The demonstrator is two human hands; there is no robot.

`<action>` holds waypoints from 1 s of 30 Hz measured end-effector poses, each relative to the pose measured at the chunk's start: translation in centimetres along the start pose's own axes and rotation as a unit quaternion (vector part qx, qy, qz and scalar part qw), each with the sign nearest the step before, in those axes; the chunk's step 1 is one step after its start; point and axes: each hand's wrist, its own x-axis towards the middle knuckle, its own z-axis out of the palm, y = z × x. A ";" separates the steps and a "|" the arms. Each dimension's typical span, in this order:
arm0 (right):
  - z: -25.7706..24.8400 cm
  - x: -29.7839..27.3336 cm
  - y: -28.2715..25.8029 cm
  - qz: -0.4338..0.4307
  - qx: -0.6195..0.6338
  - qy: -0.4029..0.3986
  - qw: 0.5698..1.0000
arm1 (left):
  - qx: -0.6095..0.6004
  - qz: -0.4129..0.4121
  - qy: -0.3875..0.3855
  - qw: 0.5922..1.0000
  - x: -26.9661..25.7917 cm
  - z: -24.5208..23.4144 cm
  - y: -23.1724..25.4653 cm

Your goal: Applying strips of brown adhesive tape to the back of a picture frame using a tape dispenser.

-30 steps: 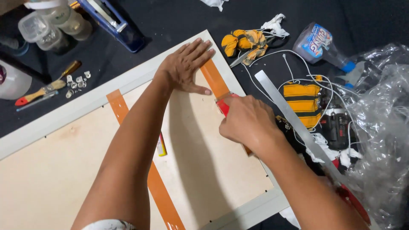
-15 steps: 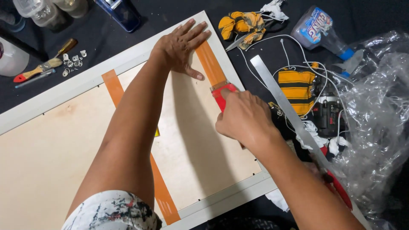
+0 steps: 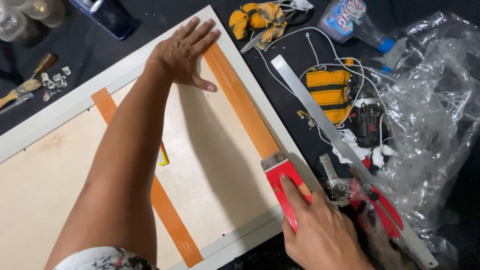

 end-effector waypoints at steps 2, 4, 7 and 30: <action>1.9 -0.5 1.6 0.029 -0.008 -0.037 0.999 | 0.002 0.004 0.003 1.000 0.0 0.3 0.0; 4.0 -0.7 3.1 0.057 -0.015 -0.071 0.996 | 0.007 0.008 0.009 1.000 0.3 0.1 0.0; 6.4 -0.9 4.6 0.068 -0.031 -0.055 0.996 | 0.019 -0.011 -0.032 0.999 0.5 -0.1 0.1; 6.5 -0.6 5.3 0.093 -0.015 -0.143 0.985 | 0.031 -0.095 -0.107 0.989 -0.1 -2.7 2.0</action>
